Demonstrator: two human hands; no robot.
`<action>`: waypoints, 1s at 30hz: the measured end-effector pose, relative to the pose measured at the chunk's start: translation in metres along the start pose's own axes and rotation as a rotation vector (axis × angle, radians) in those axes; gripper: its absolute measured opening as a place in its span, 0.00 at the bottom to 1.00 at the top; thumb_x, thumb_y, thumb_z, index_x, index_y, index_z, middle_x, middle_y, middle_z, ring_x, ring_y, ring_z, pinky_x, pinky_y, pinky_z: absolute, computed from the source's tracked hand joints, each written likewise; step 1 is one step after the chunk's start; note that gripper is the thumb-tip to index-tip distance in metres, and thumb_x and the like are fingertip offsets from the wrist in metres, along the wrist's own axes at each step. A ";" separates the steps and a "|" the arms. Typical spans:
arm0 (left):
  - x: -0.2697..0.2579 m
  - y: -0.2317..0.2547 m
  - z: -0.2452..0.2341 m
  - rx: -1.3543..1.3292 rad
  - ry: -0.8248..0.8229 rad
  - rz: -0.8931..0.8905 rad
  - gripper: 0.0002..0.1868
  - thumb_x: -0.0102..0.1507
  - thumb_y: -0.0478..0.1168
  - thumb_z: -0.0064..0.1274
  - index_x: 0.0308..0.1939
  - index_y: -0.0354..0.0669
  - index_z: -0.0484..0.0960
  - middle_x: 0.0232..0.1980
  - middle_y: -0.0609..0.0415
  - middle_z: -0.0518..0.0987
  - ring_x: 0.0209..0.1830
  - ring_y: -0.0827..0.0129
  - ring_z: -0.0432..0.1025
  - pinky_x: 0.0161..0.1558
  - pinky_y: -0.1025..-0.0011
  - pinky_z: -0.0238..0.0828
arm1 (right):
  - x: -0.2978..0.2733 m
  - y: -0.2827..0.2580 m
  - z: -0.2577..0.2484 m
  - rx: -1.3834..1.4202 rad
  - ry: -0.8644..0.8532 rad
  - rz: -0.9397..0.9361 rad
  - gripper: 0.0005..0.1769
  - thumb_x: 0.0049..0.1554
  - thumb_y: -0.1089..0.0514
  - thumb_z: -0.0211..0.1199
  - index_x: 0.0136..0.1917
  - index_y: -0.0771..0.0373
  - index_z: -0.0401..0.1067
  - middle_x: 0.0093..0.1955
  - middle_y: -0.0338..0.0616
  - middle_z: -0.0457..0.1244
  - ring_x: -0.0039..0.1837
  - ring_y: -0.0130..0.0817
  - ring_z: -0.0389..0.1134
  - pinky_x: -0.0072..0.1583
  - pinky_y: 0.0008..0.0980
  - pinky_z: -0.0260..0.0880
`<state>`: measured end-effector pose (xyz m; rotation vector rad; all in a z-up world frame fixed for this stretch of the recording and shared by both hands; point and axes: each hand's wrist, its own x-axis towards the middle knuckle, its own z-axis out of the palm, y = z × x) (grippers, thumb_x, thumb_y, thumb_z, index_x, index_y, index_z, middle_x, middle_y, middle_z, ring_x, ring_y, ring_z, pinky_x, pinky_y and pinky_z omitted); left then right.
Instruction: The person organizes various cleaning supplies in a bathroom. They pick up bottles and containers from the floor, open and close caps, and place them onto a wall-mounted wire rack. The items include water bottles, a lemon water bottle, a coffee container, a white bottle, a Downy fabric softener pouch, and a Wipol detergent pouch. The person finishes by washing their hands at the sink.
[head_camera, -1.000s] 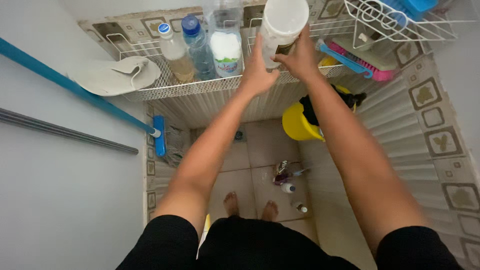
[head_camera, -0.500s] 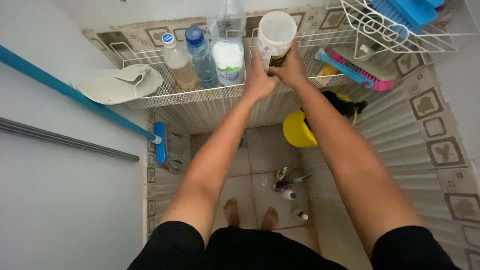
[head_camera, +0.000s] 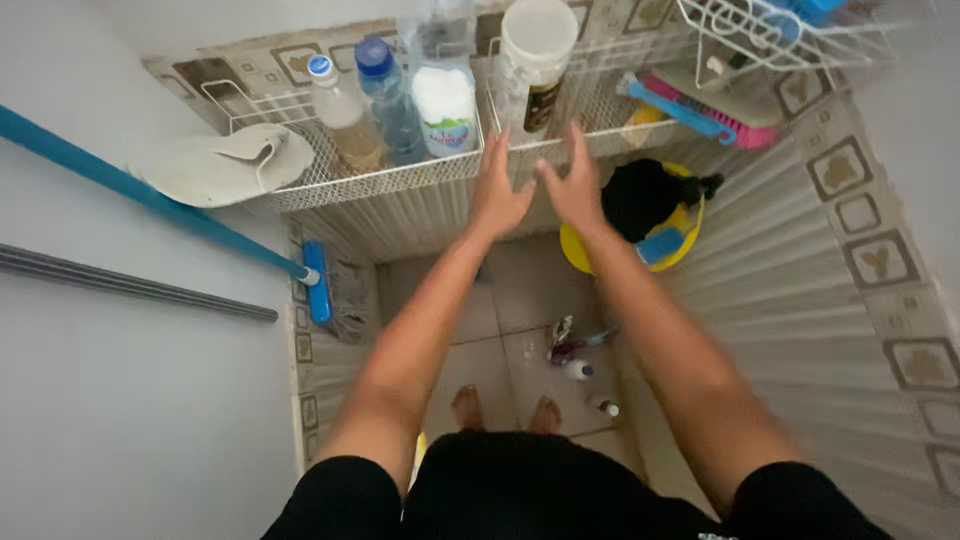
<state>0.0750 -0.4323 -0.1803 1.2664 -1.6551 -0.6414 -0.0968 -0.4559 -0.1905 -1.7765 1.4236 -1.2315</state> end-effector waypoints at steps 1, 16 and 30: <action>-0.016 0.000 -0.003 0.001 -0.023 -0.007 0.51 0.61 0.41 0.63 0.80 0.43 0.48 0.82 0.32 0.50 0.82 0.40 0.47 0.78 0.50 0.46 | -0.031 -0.004 -0.002 0.106 0.000 -0.009 0.44 0.62 0.58 0.65 0.83 0.69 0.46 0.84 0.62 0.49 0.84 0.54 0.50 0.79 0.45 0.49; -0.251 0.013 0.023 -0.267 -0.507 -0.093 0.34 0.68 0.41 0.59 0.76 0.42 0.64 0.79 0.43 0.64 0.74 0.54 0.67 0.71 0.57 0.65 | -0.422 -0.042 -0.110 0.052 0.345 0.650 0.34 0.68 0.59 0.54 0.83 0.66 0.48 0.84 0.60 0.47 0.84 0.50 0.48 0.81 0.44 0.48; -0.296 0.075 0.102 -0.396 -0.869 0.063 0.31 0.64 0.38 0.61 0.71 0.44 0.69 0.75 0.45 0.66 0.64 0.58 0.72 0.59 0.64 0.74 | -0.553 -0.084 -0.135 0.020 0.790 0.698 0.31 0.70 0.63 0.52 0.82 0.71 0.49 0.84 0.60 0.49 0.85 0.47 0.50 0.82 0.42 0.48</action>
